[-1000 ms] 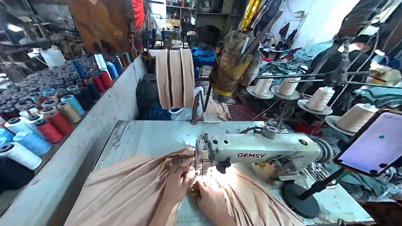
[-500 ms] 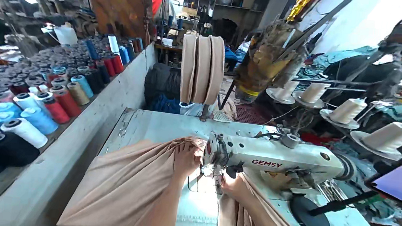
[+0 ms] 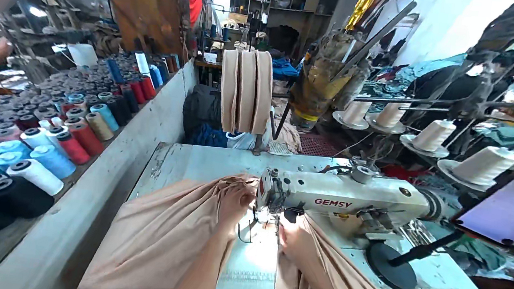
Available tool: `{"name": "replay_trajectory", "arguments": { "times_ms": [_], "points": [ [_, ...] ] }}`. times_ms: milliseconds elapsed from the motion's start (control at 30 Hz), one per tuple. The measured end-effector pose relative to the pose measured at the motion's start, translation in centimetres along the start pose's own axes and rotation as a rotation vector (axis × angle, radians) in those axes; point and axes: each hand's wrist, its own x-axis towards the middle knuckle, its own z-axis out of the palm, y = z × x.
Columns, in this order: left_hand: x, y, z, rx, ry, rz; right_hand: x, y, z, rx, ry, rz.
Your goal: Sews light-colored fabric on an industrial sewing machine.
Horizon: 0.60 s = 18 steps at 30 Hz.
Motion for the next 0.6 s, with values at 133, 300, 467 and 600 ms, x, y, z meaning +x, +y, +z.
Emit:
{"name": "replay_trajectory", "arguments": {
  "times_ms": [133,300,467,600],
  "points": [
    [-6.0,-1.0,-3.4,-0.371,-0.044,-0.097,-7.6,1.5,0.2,0.242,0.222,-0.026],
    [-13.8,4.5,-13.8,-0.501,-0.168,-0.616,-9.3,-4.3,-4.0,0.636,-0.272,-0.344],
    [-19.0,8.0,-21.5,-0.23,-0.382,-0.181,-5.6,-13.6,-8.5,0.599,-0.228,-0.737],
    [-22.1,12.1,-26.4,-0.203,-0.347,0.209,-6.7,-17.8,-8.6,0.723,-0.79,-1.015]
  ]
}}
